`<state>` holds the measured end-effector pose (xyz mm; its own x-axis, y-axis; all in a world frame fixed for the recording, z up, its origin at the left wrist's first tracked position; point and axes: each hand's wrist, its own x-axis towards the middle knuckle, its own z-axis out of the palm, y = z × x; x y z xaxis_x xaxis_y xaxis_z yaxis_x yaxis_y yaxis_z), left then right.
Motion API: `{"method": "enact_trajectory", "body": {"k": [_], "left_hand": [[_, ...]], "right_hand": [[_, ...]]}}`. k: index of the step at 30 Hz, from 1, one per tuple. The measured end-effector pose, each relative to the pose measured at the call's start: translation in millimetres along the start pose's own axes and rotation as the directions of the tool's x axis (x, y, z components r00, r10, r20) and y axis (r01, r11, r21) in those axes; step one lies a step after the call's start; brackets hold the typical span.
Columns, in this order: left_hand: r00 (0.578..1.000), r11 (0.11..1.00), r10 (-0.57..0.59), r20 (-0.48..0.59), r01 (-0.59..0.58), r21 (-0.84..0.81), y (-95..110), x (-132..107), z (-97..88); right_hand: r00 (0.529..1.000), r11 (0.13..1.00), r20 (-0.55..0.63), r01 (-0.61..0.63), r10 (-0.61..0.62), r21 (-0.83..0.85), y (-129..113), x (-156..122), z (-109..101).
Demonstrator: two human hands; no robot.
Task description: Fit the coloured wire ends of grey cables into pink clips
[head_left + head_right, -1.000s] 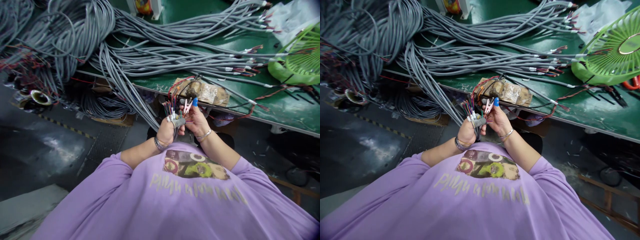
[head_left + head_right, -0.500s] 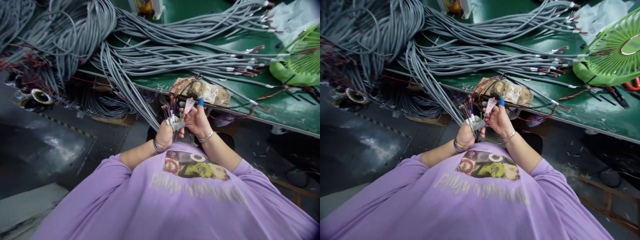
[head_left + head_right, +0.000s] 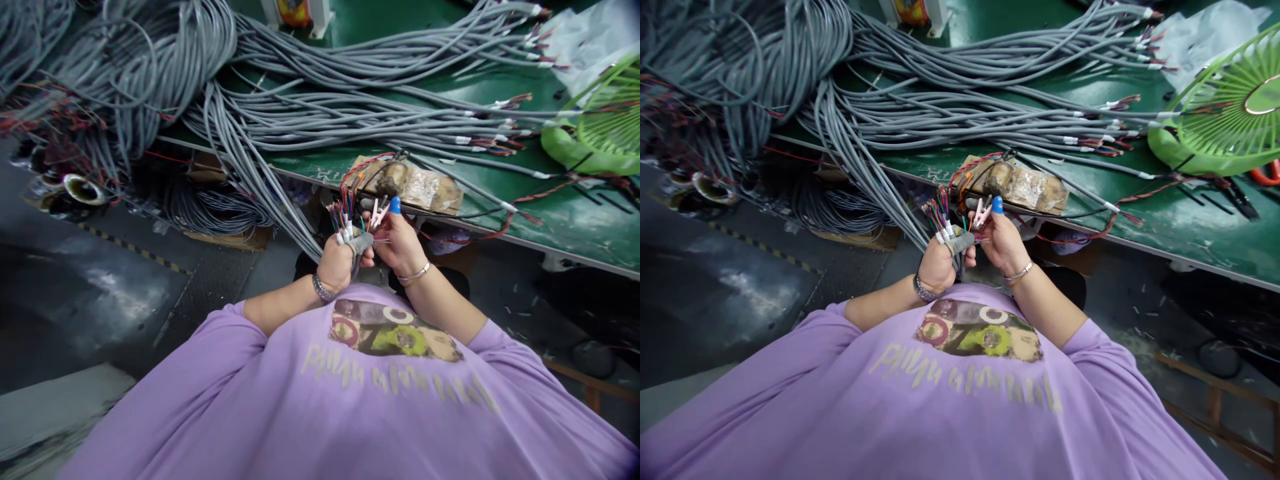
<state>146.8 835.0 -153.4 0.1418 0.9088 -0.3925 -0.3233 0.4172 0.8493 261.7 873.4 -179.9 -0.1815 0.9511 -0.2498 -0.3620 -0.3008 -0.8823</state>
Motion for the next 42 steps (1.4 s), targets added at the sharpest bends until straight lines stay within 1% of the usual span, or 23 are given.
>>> {"method": "enact_trajectory", "body": {"k": [3, 10, 13, 15, 16, 18, 20, 22, 23, 25, 27, 29, 31, 32, 34, 36, 37, 39, 42], "left_hand": [[1.000, 1.000, -0.007, -0.010, 0.007, 0.004, -1.5, 1.1, -0.6], [1.000, 1.000, -0.014, -0.014, 0.014, 0.016, -5.9, 1.8, -1.9], [1.000, 1.000, -0.008, -0.016, 0.008, 0.023, -6.0, 1.0, -2.9], [1.000, 1.000, 0.002, -0.004, -0.001, 0.021, -5.8, -0.6, -4.6], [1.000, 1.000, 0.004, 0.005, -0.004, 0.025, -5.8, -1.6, -5.9], [1.000, 0.999, 0.004, 0.021, -0.005, 0.041, -6.6, -3.6, -9.1], [1.000, 0.998, 0.000, 0.027, -0.001, 0.062, -8.6, -4.8, -12.6], [0.999, 0.997, -0.006, 0.031, 0.004, 0.081, -11.7, -4.7, -16.1], [0.999, 0.996, -0.008, 0.035, 0.004, 0.091, -13.5, -4.2, -17.6], [0.998, 0.993, -0.008, 0.057, 0.002, 0.119, -17.2, -2.6, -20.1], [0.993, 0.984, -0.021, 0.118, -0.001, 0.177, -19.9, -0.7, -21.8], [0.981, 0.967, -0.063, 0.185, 0.014, 0.254, -21.2, 0.9, -22.7], [0.971, 0.950, -0.112, 0.210, 0.042, 0.310, -21.0, 1.9, -22.8], [0.972, 0.948, -0.120, 0.201, 0.052, 0.314, -20.5, 2.1, -22.6], [0.984, 0.960, -0.096, 0.150, 0.051, 0.274, -19.2, 2.0, -21.8], [0.996, 0.978, -0.050, 0.079, 0.033, 0.204, -17.8, 1.6, -20.3], [0.998, 0.985, -0.032, 0.045, 0.024, 0.172, -17.3, 1.5, -19.5], [1.000, 0.990, -0.010, 0.004, 0.010, 0.137, -16.6, 1.3, -17.9], [1.000, 0.990, 0.004, 0.001, -0.004, 0.142, -16.2, 1.5, -17.1]], "right_hand": [[0.999, 0.997, -0.054, 0.010, -0.005, 0.077, -3.4, 1.5, 1.0], [0.997, 0.978, -0.057, -0.047, 0.060, 0.205, 9.1, 10.4, -3.5], [0.997, 0.970, -0.065, -0.015, 0.031, 0.244, 9.7, 9.2, -3.4], [0.999, 0.968, -0.044, -0.005, 0.017, 0.252, 7.5, 6.5, -4.5], [0.999, 0.969, -0.024, -0.021, 0.028, 0.245, 6.0, 4.7, -6.0], [0.995, 0.972, 0.034, -0.098, 0.093, 0.214, 2.8, 0.2, -10.7], [0.978, 0.966, 0.099, -0.197, 0.182, 0.168, 0.2, -4.8, -17.1], [0.958, 0.959, 0.154, -0.260, 0.242, 0.110, -1.6, -10.0, -23.2], [0.954, 0.961, 0.167, -0.264, 0.248, 0.078, -2.4, -12.6, -25.6], [0.962, 0.975, 0.168, -0.222, 0.216, 0.016, -3.7, -17.5, -28.1], [0.969, 0.985, 0.178, -0.160, 0.169, -0.062, -5.1, -22.0, -28.2], [0.967, 0.984, 0.212, -0.113, 0.141, -0.137, -5.7, -25.4, -27.7], [0.961, 0.981, 0.243, -0.087, 0.128, -0.174, -4.7, -27.0, -28.5], [0.964, 0.983, 0.238, -0.078, 0.117, -0.164, -3.6, -27.2, -29.7], [0.977, 0.990, 0.184, -0.086, 0.105, -0.108, -1.1, -27.1, -33.3], [0.986, 0.992, 0.116, -0.117, 0.123, -0.052, 0.5, -28.0, -36.8], [0.985, 0.990, 0.102, -0.135, 0.140, -0.047, 0.8, -29.2, -37.7], [0.981, 0.985, 0.108, -0.150, 0.159, -0.082, 0.6, -32.8, -37.1], [0.994, 0.988, 0.068, -0.081, 0.091, -0.134, 0.8, -38.1, -30.9]]}}
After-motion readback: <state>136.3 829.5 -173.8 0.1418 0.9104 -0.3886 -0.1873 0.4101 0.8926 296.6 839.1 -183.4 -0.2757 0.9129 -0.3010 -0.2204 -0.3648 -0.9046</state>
